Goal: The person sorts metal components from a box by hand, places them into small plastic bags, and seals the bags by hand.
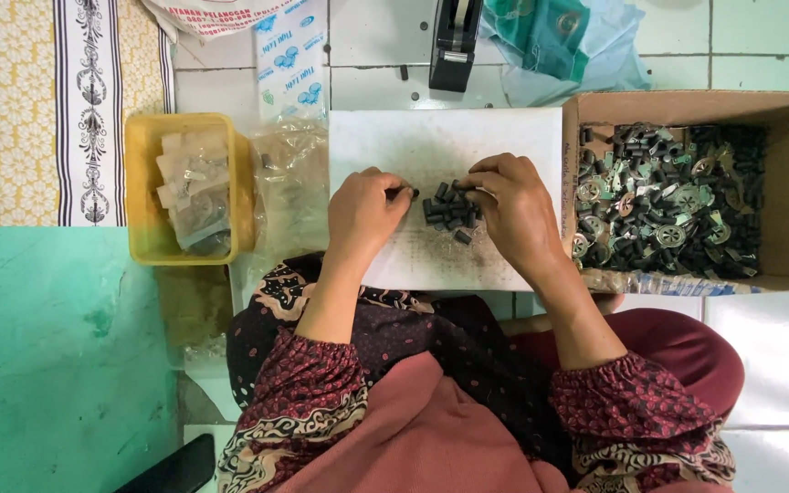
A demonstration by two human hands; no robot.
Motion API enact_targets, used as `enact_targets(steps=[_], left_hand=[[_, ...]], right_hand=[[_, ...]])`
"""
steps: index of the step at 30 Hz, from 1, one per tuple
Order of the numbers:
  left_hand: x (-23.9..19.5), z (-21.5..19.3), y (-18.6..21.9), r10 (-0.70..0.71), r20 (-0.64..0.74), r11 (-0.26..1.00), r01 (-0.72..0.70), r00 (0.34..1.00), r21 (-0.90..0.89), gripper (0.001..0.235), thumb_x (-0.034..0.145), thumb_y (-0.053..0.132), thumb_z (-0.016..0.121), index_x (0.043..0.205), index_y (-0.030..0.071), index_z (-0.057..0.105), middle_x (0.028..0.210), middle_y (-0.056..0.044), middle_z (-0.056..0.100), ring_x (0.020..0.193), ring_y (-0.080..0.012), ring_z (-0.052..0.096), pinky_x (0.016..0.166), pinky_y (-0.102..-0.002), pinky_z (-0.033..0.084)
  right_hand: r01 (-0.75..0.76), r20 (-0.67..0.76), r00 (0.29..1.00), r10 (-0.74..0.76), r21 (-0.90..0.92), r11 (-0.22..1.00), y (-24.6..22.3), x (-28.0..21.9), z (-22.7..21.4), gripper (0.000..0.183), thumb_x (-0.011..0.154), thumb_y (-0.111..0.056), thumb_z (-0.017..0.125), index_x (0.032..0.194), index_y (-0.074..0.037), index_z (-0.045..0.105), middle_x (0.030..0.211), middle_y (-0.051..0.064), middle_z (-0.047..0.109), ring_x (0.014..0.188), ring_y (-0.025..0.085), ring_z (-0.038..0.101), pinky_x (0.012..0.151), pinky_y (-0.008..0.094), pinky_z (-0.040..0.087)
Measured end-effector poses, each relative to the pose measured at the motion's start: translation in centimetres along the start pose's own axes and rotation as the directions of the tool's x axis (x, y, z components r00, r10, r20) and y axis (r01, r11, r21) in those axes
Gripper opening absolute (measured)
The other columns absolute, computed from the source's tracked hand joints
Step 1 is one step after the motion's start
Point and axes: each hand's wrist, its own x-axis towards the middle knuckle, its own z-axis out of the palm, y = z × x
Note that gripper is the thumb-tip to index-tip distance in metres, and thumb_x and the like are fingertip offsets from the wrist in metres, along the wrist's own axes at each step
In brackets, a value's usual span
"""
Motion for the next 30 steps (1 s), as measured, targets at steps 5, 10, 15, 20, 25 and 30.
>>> enact_targets(steps=[5,10,15,20,25,30], left_hand=[[0.1,-0.2,0.7,0.02,0.036,0.999,-0.02,0.999,0.025,0.027,0.094,0.034,0.07,0.105,0.012,0.079,0.093,-0.01,0.073,0.093,-0.028,0.068,0.074,-0.04,0.058],[0.2,-0.1,0.8,0.03,0.02,0.999,-0.029,0.999,-0.042,0.025,0.093,0.033,0.072,0.105,0.012,0.079,0.092,-0.009,0.072,0.094,-0.0282,0.068,0.075,-0.039,0.06],[0.3,0.5,1.4,0.085,0.023,0.989,-0.081,0.996,-0.122,0.021,0.096,0.023,0.07,0.113,0.013,0.078,0.096,-0.011,0.073,0.097,-0.0297,0.067,0.08,-0.038,0.061],[0.1,0.5,1.8,0.155,0.018,0.976,-0.15,0.988,-0.16,0.023,0.099,0.021,0.068,0.117,0.01,0.076,0.097,-0.013,0.073,0.097,-0.0291,0.068,0.079,-0.038,0.061],[0.2,0.9,1.5,0.18,-0.031,0.966,-0.182,0.983,-0.183,0.024,0.102,0.019,0.064,0.123,0.011,0.072,0.098,-0.012,0.071,0.096,-0.0288,0.067,0.075,-0.037,0.062],[0.1,-0.7,1.2,0.152,-0.226,0.974,-0.185,0.962,-0.131,0.028,0.102,0.019,0.063,0.129,0.011,0.065,0.105,-0.012,0.066,0.102,-0.0299,0.065,0.076,-0.039,0.061]], right_hand=[[0.003,0.038,0.999,-0.001,-0.047,0.999,-0.4,-0.2,0.4,0.012,0.088,0.0,0.078,0.099,-0.004,0.08,0.107,0.014,0.067,0.103,0.032,0.065,0.085,0.041,0.058],[0.001,0.075,0.997,0.003,-0.056,0.998,0.2,-0.3,1.1,0.02,0.092,-0.006,0.076,0.112,-0.006,0.078,0.108,0.01,0.066,0.104,0.029,0.063,0.086,0.038,0.058],[-0.028,0.125,0.991,0.037,-0.074,0.997,-0.2,-0.1,1.1,0.028,0.095,-0.004,0.071,0.123,-0.001,0.074,0.112,0.013,0.067,0.11,0.031,0.062,0.09,0.04,0.057],[-0.012,0.167,0.986,0.026,-0.082,0.997,-0.7,0.0,0.7,0.029,0.094,-0.006,0.073,0.122,-0.001,0.074,0.111,0.013,0.067,0.109,0.03,0.061,0.089,0.039,0.057],[0.009,0.18,0.984,0.009,-0.097,0.995,-0.8,0.1,0.5,0.028,0.097,-0.013,0.072,0.123,-0.001,0.074,0.111,0.013,0.067,0.108,0.029,0.061,0.087,0.038,0.058],[-0.019,0.146,0.989,0.031,-0.086,0.996,-0.8,0.1,0.3,0.029,0.102,-0.015,0.067,0.127,-0.002,0.072,0.112,0.013,0.065,0.108,0.03,0.061,0.084,0.039,0.058]])
